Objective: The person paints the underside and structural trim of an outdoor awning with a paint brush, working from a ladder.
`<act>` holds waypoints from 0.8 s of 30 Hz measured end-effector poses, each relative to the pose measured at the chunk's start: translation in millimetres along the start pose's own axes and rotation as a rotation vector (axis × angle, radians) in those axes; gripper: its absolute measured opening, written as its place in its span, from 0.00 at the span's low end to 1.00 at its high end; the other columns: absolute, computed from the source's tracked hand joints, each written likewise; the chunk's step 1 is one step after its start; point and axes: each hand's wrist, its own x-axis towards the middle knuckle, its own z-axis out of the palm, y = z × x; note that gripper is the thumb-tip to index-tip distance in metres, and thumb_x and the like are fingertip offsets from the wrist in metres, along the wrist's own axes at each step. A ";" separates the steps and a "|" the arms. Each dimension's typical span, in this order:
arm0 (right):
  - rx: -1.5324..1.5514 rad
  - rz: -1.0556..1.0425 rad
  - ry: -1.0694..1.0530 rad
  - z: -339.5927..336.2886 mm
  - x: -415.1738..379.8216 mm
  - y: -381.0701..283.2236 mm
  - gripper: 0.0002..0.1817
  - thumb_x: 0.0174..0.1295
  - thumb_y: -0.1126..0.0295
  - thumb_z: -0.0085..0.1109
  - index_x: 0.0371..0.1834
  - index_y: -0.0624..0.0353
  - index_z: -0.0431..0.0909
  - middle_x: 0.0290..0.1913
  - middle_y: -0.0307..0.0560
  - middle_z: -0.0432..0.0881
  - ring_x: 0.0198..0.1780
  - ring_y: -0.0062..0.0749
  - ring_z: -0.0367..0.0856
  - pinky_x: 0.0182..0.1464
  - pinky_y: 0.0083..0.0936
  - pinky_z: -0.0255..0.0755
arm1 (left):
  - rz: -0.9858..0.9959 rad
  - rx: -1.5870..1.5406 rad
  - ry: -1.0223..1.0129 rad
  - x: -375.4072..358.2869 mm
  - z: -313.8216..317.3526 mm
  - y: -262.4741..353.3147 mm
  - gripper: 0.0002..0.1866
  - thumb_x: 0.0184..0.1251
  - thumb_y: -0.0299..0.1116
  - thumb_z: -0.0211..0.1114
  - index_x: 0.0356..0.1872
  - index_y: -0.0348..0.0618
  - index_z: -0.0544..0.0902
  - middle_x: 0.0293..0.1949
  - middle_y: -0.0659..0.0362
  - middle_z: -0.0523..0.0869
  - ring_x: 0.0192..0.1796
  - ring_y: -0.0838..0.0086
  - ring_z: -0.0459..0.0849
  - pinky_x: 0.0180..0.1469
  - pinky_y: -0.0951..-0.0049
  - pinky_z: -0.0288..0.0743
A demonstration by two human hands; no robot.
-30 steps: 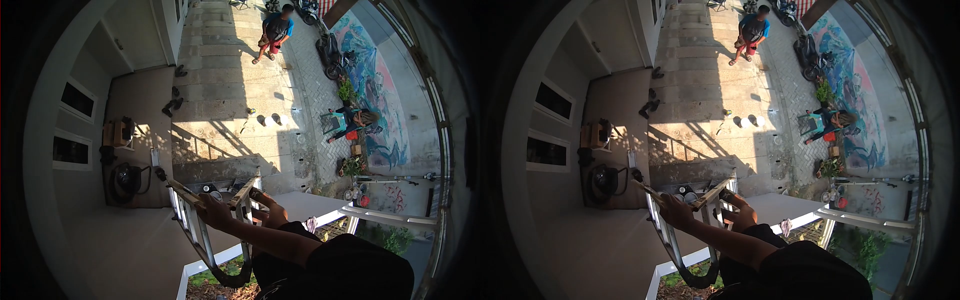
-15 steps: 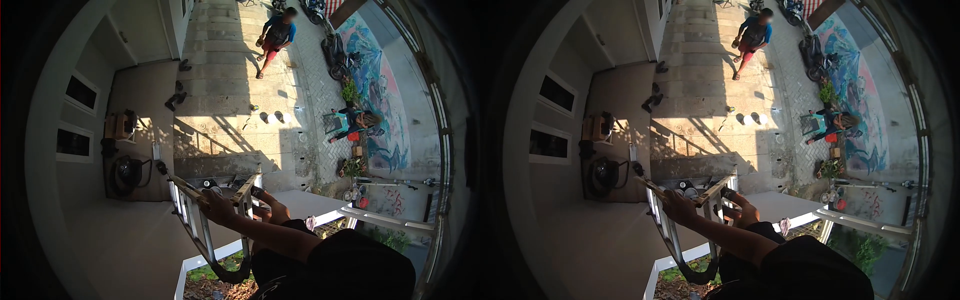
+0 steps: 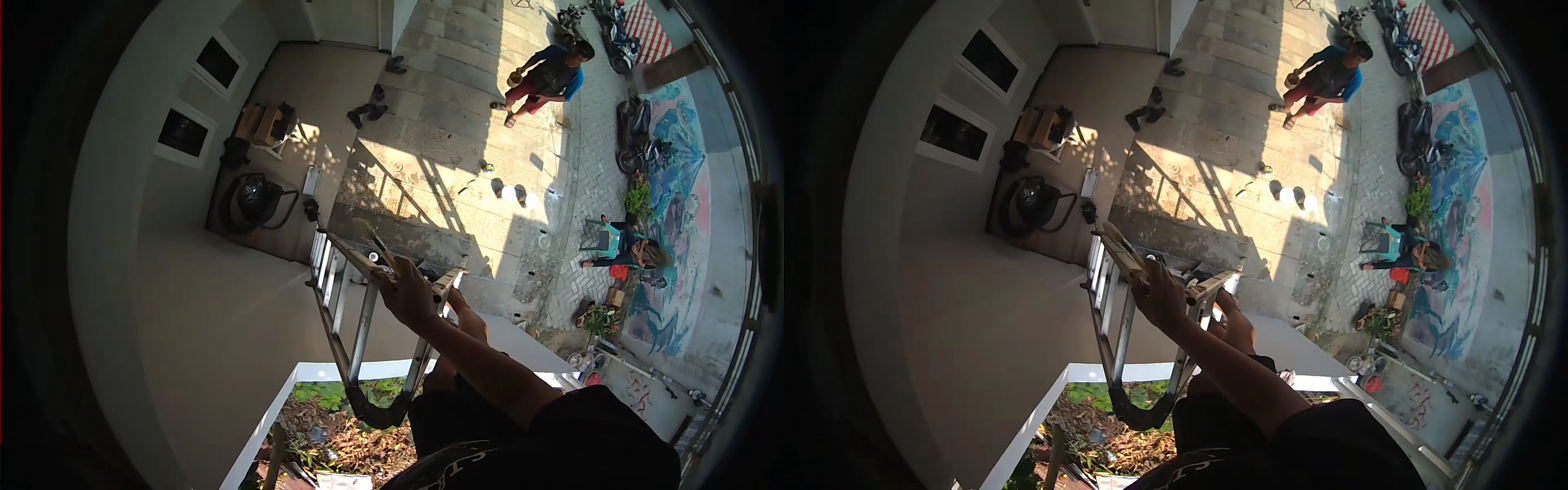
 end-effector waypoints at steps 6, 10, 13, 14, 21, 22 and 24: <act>-0.048 -0.027 0.039 7.6 0.0 2.1 0.22 0.66 0.64 0.67 0.59 0.61 0.72 0.42 0.62 0.85 0.36 0.57 0.89 0.39 0.48 0.82 | 0.170 0.034 0.210 -38.2 37.9 15.6 0.52 0.58 0.60 0.77 0.77 0.40 0.66 0.71 0.42 0.73 0.68 0.48 0.77 0.61 0.47 0.81; -0.070 -0.037 0.042 10.5 1.8 4.2 0.22 0.66 0.65 0.67 0.58 0.61 0.73 0.39 0.61 0.85 0.35 0.53 0.89 0.37 0.45 0.82 | 0.107 -0.041 0.154 -16.9 25.7 7.5 0.51 0.60 0.60 0.76 0.79 0.46 0.64 0.73 0.45 0.70 0.71 0.50 0.74 0.60 0.46 0.81; -0.091 -0.045 0.034 11.8 3.3 6.4 0.22 0.65 0.66 0.67 0.58 0.61 0.73 0.38 0.60 0.84 0.34 0.54 0.88 0.36 0.44 0.82 | 0.094 -0.005 0.181 -33.7 35.7 17.9 0.52 0.59 0.60 0.76 0.80 0.47 0.62 0.74 0.45 0.69 0.71 0.50 0.74 0.60 0.47 0.82; -0.066 -0.029 0.032 11.2 2.5 4.7 0.21 0.67 0.64 0.66 0.58 0.60 0.72 0.41 0.61 0.84 0.36 0.55 0.88 0.38 0.47 0.81 | 0.095 0.008 0.185 -37.6 36.2 18.7 0.52 0.59 0.60 0.76 0.80 0.47 0.62 0.74 0.45 0.69 0.71 0.50 0.74 0.60 0.47 0.82; -0.093 -0.030 0.035 11.1 -0.6 6.2 0.21 0.67 0.64 0.66 0.57 0.60 0.72 0.38 0.60 0.83 0.35 0.56 0.88 0.37 0.47 0.81 | 0.155 -0.005 0.177 -26.6 37.7 11.3 0.54 0.59 0.62 0.76 0.81 0.49 0.60 0.75 0.44 0.69 0.72 0.49 0.74 0.59 0.46 0.83; -0.100 -0.055 0.044 11.3 -0.8 7.2 0.21 0.66 0.65 0.67 0.56 0.61 0.72 0.34 0.59 0.83 0.33 0.54 0.88 0.35 0.45 0.81 | 0.143 0.020 0.178 -25.2 37.4 12.9 0.54 0.59 0.62 0.75 0.81 0.50 0.60 0.75 0.44 0.69 0.72 0.49 0.74 0.58 0.45 0.83; -0.091 -0.049 0.050 12.5 1.4 4.1 0.21 0.66 0.65 0.67 0.56 0.61 0.72 0.34 0.58 0.83 0.33 0.53 0.88 0.35 0.44 0.81 | 0.184 0.035 0.157 -50.3 49.7 26.9 0.54 0.59 0.62 0.76 0.81 0.50 0.60 0.75 0.44 0.69 0.72 0.48 0.74 0.58 0.44 0.84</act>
